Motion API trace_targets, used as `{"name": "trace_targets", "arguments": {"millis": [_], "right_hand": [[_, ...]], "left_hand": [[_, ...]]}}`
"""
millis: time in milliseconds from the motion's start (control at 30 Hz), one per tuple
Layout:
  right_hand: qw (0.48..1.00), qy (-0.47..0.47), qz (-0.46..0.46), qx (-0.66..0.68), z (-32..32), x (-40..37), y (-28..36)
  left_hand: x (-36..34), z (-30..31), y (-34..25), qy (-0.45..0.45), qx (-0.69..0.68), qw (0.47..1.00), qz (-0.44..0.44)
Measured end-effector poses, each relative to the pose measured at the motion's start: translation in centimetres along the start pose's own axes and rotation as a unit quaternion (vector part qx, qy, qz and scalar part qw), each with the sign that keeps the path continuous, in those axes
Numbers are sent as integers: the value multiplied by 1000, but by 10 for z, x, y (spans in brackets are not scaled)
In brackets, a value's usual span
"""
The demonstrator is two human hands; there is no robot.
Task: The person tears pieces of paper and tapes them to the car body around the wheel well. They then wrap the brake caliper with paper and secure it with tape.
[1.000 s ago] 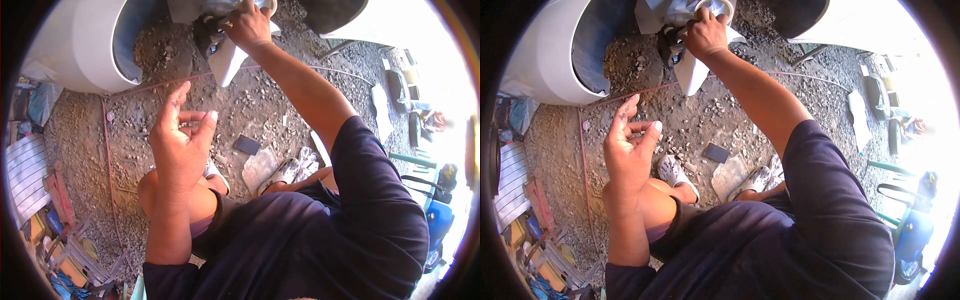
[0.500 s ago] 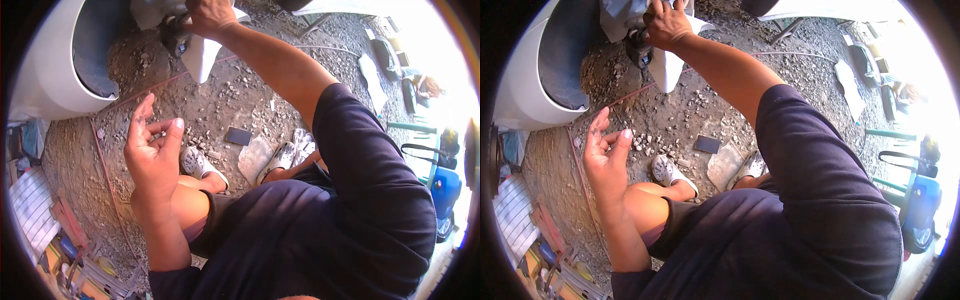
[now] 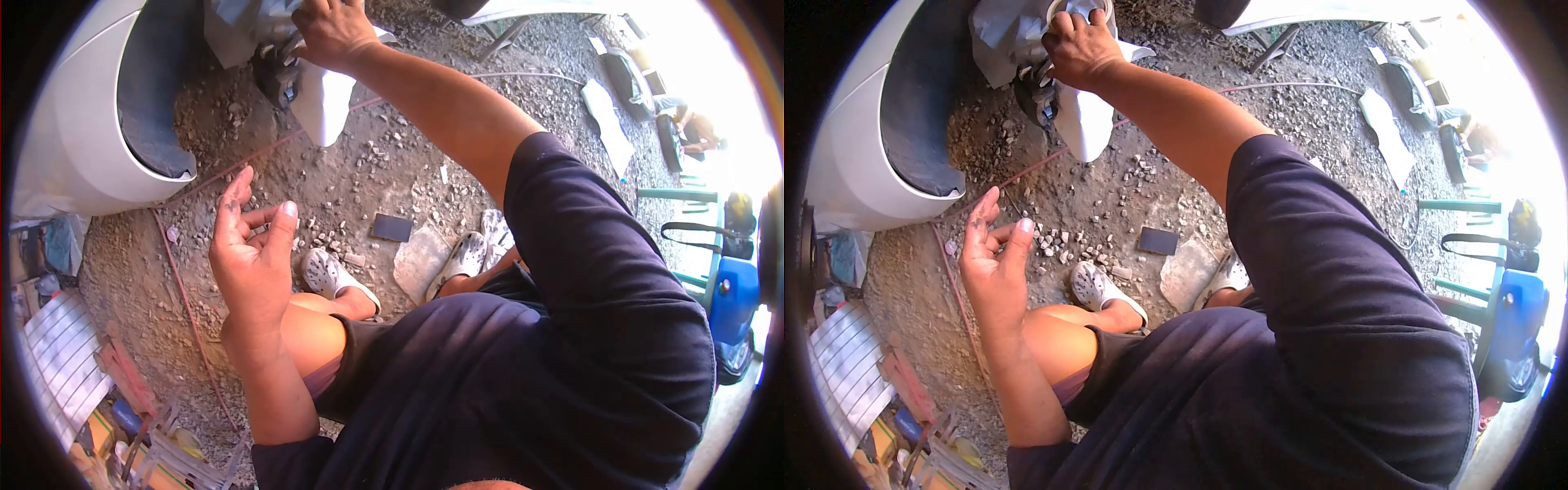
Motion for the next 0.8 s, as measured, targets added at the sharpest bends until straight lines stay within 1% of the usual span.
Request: {"name": "trace_targets", "arguments": {"millis": [133, 167, 200, 233, 267, 300, 333, 367, 400, 433, 467, 500, 567, 600, 667, 700, 733, 800], "right_hand": [[1000, -4, 1, 24, 9, -5, -9], [987, 29, -52, 150, 15, -12, -15], [954, 60, -100, 274, 21, -19, -18], [902, 92, -111, 406, 35, -31, -17], [853, 171, -129, 476, 58, -47, -10], [815, 203, -119, 530, 89, -61, 0], [746, 216, -86, 624, 102, -79, 11], [685, 276, -96, 668, 121, -96, 23], [677, 293, -98, 668, 137, -107, 30], [662, 309, -106, 674, 147, -120, 37], [648, 325, -115, 680, 154, -129, 43], [646, 325, -110, 682, 161, -134, 47], [681, 308, -88, 659, 174, -140, 50], [682, 306, -88, 659, 177, -141, 51], [701, 294, -76, 645, 186, -143, 50], [706, 279, -73, 646, 187, -145, 49], [709, 273, -74, 646, 193, -144, 48], [770, 280, -67, 570, 203, -147, 48]], "left_hand": [[1, -2, 0, 3, 1, 1000, 7], [3, -1, -1, -3, 7, 1000, 5], [4, 0, -2, -12, 13, 1000, 4], [5, 1, -1, -22, 13, 1000, 2], [6, -1, 0, -20, -10, 1000, -14], [7, -1, -1, -20, -32, 999, -27], [8, -1, -6, -20, -17, 999, -39], [8, -5, -6, -11, -41, 999, -17], [7, -9, -6, 1, -65, 998, 5], [7, -13, -9, 12, -79, 997, -14], [7, -16, -17, 24, -65, 996, -59], [7, -19, -24, 27, -47, 995, -87], [5, -26, -29, 31, -38, 989, -136], [3, -26, -31, 31, -37, 989, -138], [-2, -33, -41, 44, 62, 982, -171], [-4, -34, -46, 24, 55, 983, -172], [-6, -36, -46, 26, 56, 982, -178], [-11, -43, -49, 57, 99, 961, -252]]}}
Point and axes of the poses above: each hand's wrist, its own x-axis towards the middle knuckle, its own z-axis out of the back of the hand, y = z × x, the point moved 8 cm from there along x, towards the middle knuckle, and after that the axes turned 1 degree about -z, right-handed, at the moved point
